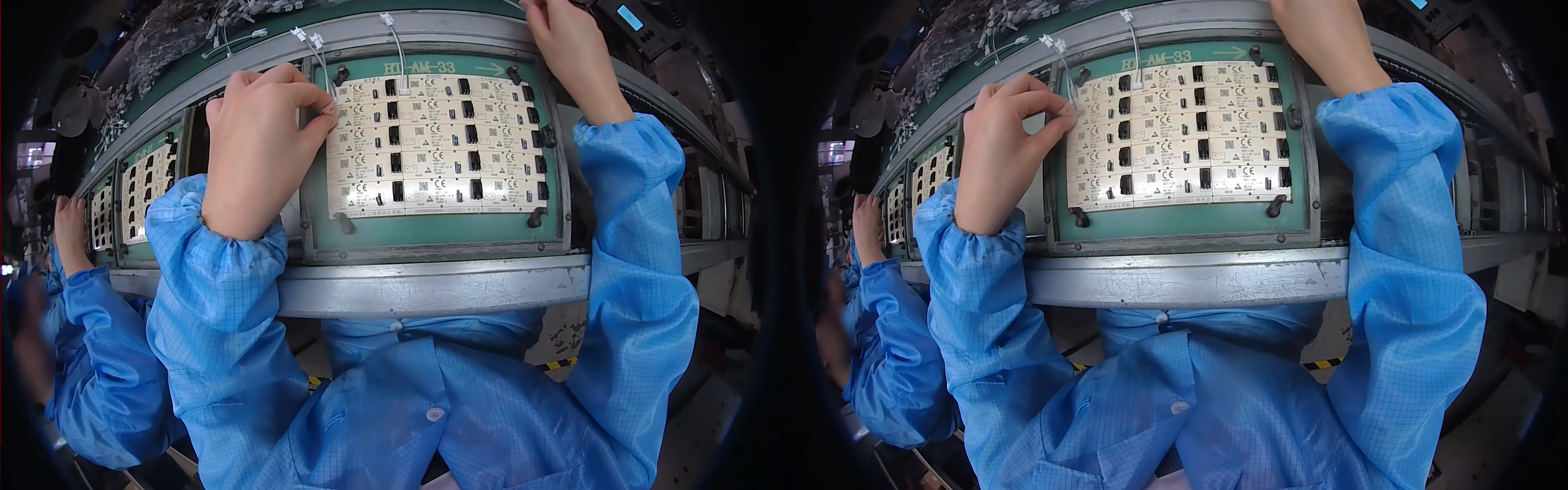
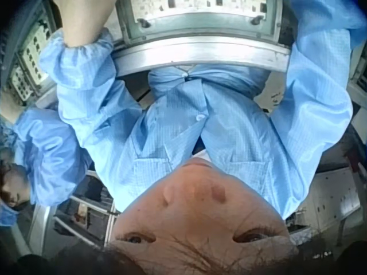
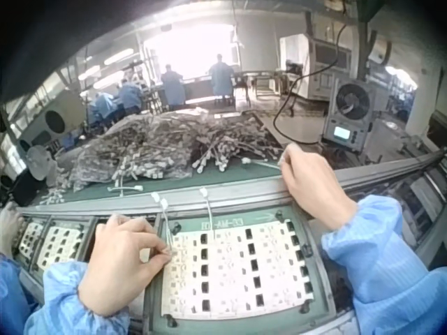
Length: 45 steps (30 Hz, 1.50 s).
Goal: Manually inserting components and connecting wires to circuit boards on a production assembly line.
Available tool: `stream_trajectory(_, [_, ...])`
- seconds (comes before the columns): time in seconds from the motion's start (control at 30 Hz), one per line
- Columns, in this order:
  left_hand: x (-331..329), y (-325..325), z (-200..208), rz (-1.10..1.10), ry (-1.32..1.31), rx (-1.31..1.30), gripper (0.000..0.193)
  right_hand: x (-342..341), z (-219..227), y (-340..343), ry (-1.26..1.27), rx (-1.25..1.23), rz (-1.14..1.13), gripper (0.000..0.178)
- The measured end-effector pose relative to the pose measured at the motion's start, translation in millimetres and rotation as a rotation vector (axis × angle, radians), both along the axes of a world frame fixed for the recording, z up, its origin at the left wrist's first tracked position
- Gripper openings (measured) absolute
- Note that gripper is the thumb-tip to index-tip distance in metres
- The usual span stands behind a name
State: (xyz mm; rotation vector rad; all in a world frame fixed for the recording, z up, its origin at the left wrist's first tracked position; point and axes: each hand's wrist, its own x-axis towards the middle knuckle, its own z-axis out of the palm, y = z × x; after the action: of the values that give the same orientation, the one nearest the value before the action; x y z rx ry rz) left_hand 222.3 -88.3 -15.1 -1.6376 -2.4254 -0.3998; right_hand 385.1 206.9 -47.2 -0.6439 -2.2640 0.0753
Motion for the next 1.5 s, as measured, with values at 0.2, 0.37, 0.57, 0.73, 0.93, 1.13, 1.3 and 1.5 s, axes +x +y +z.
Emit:
stream_trajectory(0.2, [5,-6,2,-0.015,0.114,0.055,0.008,4,17,-2,0.100,-0.242,0.129,0.015])
stream_trajectory(0.37, [15,-17,7,-0.043,0.117,0.035,0.007,10,24,3,0.198,-0.406,0.164,0.022])
stream_trajectory(0.57, [5,-7,34,-0.186,0.047,-0.079,0.014,30,15,22,0.349,-0.485,0.344,0.019])
stream_trajectory(0.73, [-66,70,38,-0.159,0.099,-0.024,0.021,24,61,-54,0.224,-0.016,0.326,0.017])
stream_trajectory(0.93, [-87,178,38,0.031,-0.237,0.025,0.017,24,47,-71,0.276,-0.409,0.376,0.018])
stream_trajectory(1.13, [-102,224,-11,-0.527,0.006,0.642,0.020,43,48,-59,0.336,-0.749,0.399,0.022])
stream_trajectory(1.3, [-178,254,-35,-0.196,-0.011,0.286,0.029,27,48,-67,0.289,-0.301,0.379,0.022])
stream_trajectory(1.5, [-194,242,-5,-0.295,-0.510,0.273,0.022,26,38,-53,0.337,-0.004,0.299,0.012])
